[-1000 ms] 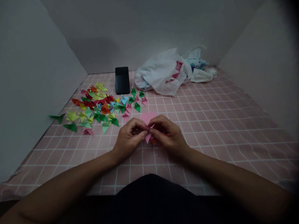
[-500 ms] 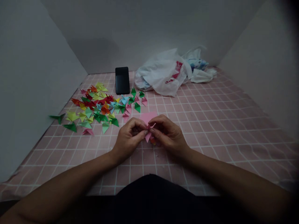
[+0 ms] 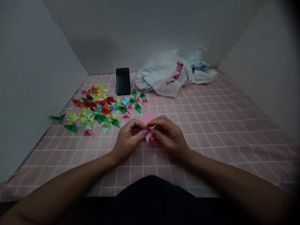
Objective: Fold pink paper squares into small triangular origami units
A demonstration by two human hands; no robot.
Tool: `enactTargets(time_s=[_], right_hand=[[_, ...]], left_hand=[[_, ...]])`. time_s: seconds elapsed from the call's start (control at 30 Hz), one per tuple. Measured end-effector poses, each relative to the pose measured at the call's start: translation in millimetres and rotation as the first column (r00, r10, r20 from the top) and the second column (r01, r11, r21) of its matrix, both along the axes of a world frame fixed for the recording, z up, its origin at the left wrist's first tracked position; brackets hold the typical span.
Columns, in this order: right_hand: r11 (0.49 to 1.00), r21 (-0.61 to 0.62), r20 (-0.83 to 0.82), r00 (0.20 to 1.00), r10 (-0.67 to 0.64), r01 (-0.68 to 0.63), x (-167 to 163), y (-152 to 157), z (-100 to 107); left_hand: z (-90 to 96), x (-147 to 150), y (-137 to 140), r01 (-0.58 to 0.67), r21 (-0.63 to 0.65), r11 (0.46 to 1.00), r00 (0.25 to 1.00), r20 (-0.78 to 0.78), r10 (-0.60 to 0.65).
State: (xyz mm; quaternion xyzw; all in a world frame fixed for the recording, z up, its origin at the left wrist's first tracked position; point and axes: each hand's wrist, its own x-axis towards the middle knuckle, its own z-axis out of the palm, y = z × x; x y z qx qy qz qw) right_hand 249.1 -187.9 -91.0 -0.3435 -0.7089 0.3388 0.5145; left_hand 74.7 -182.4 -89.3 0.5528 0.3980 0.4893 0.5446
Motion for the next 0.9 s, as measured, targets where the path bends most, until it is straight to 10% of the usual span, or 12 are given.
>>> enactTargets(time_s=[0.4, 0.9], right_hand=[[0.967, -0.248, -0.101, 0.994, 0.030, -0.055, -2.4, -2.1, -2.6], [0.960, -0.277, -0.112, 0.994, 0.009, -0.040, -3.0, -0.9, -3.8]], left_hand=[[-1.5, 1.1, -2.5, 0.011, 0.085, 0.996, 0.997, -0.073, -0.004], [0.1, -1.9, -2.4, -0.005, 0.173, 0.985, 0.980, -0.194, 0.039]])
